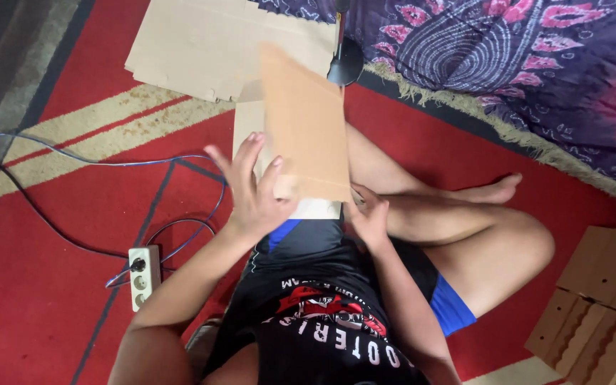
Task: Folding a flat cardboard sheet into a finished box by creasing edges and tucking in tabs.
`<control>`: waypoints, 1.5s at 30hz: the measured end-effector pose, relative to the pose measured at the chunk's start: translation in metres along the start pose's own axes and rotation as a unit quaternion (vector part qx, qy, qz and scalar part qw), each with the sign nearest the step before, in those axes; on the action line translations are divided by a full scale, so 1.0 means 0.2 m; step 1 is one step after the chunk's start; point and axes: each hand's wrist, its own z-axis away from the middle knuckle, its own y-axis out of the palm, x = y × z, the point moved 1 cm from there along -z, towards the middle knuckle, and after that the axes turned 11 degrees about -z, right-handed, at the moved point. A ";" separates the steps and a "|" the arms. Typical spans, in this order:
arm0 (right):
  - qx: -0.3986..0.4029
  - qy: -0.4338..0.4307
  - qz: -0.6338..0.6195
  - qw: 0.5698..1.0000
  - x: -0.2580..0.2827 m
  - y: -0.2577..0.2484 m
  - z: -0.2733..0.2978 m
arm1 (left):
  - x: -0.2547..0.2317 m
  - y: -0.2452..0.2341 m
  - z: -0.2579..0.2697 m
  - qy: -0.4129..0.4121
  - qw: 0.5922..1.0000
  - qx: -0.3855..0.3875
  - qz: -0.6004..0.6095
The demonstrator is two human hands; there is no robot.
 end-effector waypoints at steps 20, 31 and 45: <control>-0.329 0.209 -0.271 0.880 -0.04 -0.12 -0.08 | 0.20 0.13 0.34 -0.487 0.737 0.451 0.127; -0.328 0.194 -0.254 0.889 -0.26 -0.20 0.04 | 0.05 0.05 0.13 -0.413 0.804 0.404 0.140; -0.242 0.226 -0.267 0.905 0.15 -0.11 -0.08 | 0.06 0.30 0.24 -0.059 0.801 0.593 0.053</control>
